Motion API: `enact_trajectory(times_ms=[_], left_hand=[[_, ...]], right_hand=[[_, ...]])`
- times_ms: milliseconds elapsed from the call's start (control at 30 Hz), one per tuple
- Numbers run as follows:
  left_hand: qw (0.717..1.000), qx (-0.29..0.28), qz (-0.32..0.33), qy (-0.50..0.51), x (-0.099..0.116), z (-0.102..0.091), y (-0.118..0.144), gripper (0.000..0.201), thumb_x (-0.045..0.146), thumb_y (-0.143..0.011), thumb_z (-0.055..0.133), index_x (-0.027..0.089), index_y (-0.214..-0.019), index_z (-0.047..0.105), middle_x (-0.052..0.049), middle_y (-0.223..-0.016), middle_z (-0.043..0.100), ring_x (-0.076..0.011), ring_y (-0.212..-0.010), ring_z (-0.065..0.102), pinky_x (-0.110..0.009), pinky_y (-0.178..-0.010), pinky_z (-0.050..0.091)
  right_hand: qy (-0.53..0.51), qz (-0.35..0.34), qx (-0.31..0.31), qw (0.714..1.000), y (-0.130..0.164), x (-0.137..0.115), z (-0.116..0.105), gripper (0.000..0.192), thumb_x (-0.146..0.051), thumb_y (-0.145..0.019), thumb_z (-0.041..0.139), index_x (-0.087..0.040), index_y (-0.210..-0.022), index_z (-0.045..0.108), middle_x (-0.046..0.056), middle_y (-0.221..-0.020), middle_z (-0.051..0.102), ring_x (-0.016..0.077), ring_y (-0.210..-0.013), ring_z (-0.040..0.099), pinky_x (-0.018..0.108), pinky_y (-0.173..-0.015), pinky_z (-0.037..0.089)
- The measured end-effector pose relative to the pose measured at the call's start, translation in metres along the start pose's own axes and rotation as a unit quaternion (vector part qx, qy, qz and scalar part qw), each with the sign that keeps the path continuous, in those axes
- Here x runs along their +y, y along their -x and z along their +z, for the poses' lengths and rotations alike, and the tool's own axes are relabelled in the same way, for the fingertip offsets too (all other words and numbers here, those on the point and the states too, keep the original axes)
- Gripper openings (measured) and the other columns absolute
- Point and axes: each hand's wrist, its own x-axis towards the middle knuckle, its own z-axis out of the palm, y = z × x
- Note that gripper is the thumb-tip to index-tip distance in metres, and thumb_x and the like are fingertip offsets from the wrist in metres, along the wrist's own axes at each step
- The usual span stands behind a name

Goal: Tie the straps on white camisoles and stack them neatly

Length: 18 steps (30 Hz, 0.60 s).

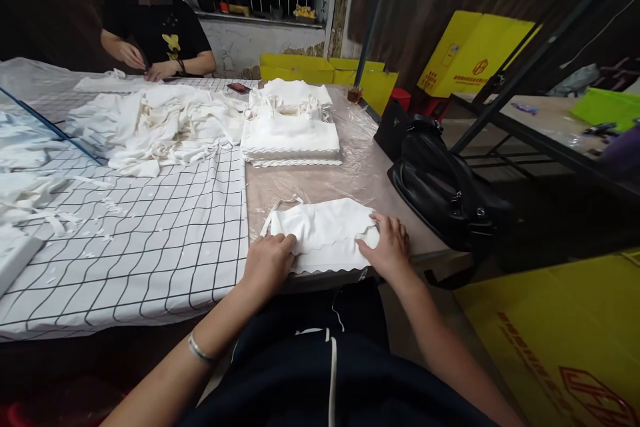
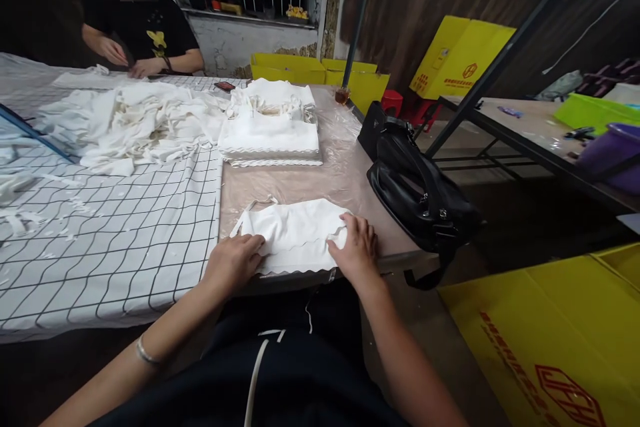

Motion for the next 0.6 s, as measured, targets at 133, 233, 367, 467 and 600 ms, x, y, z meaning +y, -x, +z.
enact_trajectory(times_ms=[133,233,367,467,600], left_hand=[[0.998,0.058,-0.011,-0.005,0.003,-0.025,-0.020,0.013,0.014,-0.076,0.051,0.020,-0.080,0.062,-0.007,-0.078,0.070,-0.0230,-0.069,0.063,-0.031,-0.063,0.042],[0.991,0.118,-0.019,0.059,-0.002,-0.061,-0.032,0.016,0.015,-0.076,0.050,0.020,-0.083,0.063,-0.004,-0.074,0.069,-0.0190,-0.063,0.060,-0.027,-0.058,0.039],[0.973,0.155,-0.001,0.170,-0.009,-0.109,-0.047,0.011,0.015,-0.072,0.055,0.021,-0.075,0.064,0.000,-0.063,0.063,-0.0152,-0.057,0.054,-0.025,-0.056,0.037],[0.958,0.194,0.010,0.210,-0.020,-0.140,-0.066,0.011,0.012,-0.070,0.059,0.021,-0.070,0.066,0.001,-0.057,0.059,-0.0143,-0.057,0.050,-0.025,-0.057,0.038],[0.952,0.191,-0.009,0.238,-0.033,-0.185,-0.099,0.011,0.006,-0.068,0.065,0.015,-0.072,0.069,0.001,-0.060,0.059,-0.0115,-0.058,0.048,-0.025,-0.060,0.039]], right_hand=[[0.048,0.015,-0.029,0.998,-0.018,-0.006,0.008,0.032,-0.027,-0.074,0.064,-0.023,-0.105,0.059,0.010,-0.097,0.066,0.0293,-0.092,0.055,0.040,-0.079,0.037],[0.052,0.021,-0.061,0.997,-0.040,0.000,-0.001,0.005,-0.023,-0.077,0.059,-0.023,-0.082,0.060,0.004,-0.071,0.062,0.0240,-0.077,0.056,0.034,-0.072,0.033],[0.029,-0.002,-0.026,0.999,-0.070,0.001,-0.019,0.010,-0.013,-0.070,0.059,-0.022,-0.071,0.054,0.003,-0.075,0.062,0.0206,-0.072,0.053,0.031,-0.065,0.031],[-0.006,0.000,-0.011,1.000,-0.098,-0.004,-0.037,0.018,-0.009,-0.067,0.062,-0.022,-0.065,0.050,0.000,-0.070,0.055,0.0164,-0.063,0.046,0.030,-0.061,0.030],[-0.105,-0.001,-0.007,0.994,-0.149,-0.008,-0.063,0.025,-0.001,-0.065,0.065,-0.019,-0.059,0.049,-0.002,-0.064,0.047,0.0112,-0.061,0.041,0.029,-0.062,0.032]])
